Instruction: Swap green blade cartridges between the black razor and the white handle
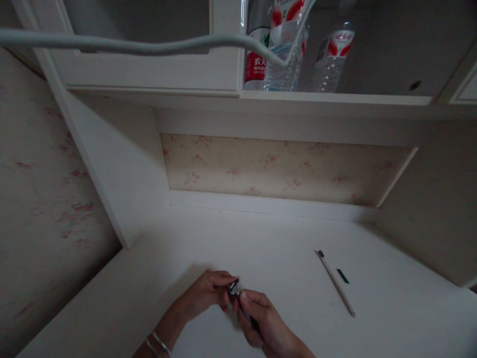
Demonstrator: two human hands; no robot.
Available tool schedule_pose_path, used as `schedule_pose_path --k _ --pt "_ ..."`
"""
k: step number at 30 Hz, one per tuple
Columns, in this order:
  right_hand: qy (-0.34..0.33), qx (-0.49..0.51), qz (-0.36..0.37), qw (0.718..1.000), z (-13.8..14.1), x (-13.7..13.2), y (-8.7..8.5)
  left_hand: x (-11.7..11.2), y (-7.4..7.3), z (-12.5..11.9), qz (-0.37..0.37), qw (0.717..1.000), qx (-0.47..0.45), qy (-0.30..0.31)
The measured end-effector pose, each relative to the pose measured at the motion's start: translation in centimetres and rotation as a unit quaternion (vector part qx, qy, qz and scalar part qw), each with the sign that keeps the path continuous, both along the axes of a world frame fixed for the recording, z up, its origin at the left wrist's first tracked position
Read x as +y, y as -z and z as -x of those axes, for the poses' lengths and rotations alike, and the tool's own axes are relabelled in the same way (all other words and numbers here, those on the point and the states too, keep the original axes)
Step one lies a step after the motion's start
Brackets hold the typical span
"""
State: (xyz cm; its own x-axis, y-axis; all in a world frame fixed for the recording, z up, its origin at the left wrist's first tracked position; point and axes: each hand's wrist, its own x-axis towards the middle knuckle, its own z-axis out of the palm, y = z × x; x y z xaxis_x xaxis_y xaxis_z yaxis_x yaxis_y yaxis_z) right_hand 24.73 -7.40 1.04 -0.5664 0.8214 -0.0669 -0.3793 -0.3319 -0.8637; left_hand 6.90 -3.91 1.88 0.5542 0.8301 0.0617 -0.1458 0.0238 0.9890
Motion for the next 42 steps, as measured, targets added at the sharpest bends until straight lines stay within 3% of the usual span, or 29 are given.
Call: schedule_pose_path --k 9,14,20,23,33,42 --pt "-0.045 0.025 -0.012 0.999 -0.1 -0.2 -0.8 -0.5 -1.3 -0.3 -0.007 0.998 -0.041 0.037" --pt "0.02 -0.001 -0.092 0.996 0.3 0.1 -0.3 0.1 0.0 -0.4 -0.011 0.997 -0.081 -0.01" --pt "0.143 -0.035 -0.124 0.981 0.5 0.7 0.4 0.5 0.8 -0.5 -0.014 0.991 -0.072 -0.113" --pt "0.173 -0.049 -0.122 0.976 0.5 1.0 0.8 0.4 0.9 -0.9 -0.013 0.99 -0.056 -0.132" --pt "0.146 -0.016 -0.056 0.988 1.5 0.9 1.4 -0.1 0.2 -1.4 -0.124 0.971 0.036 -0.202" --pt "0.122 -0.028 -0.064 0.99 1.8 0.6 1.9 -0.4 -0.4 -1.5 -0.14 0.967 0.05 -0.206"
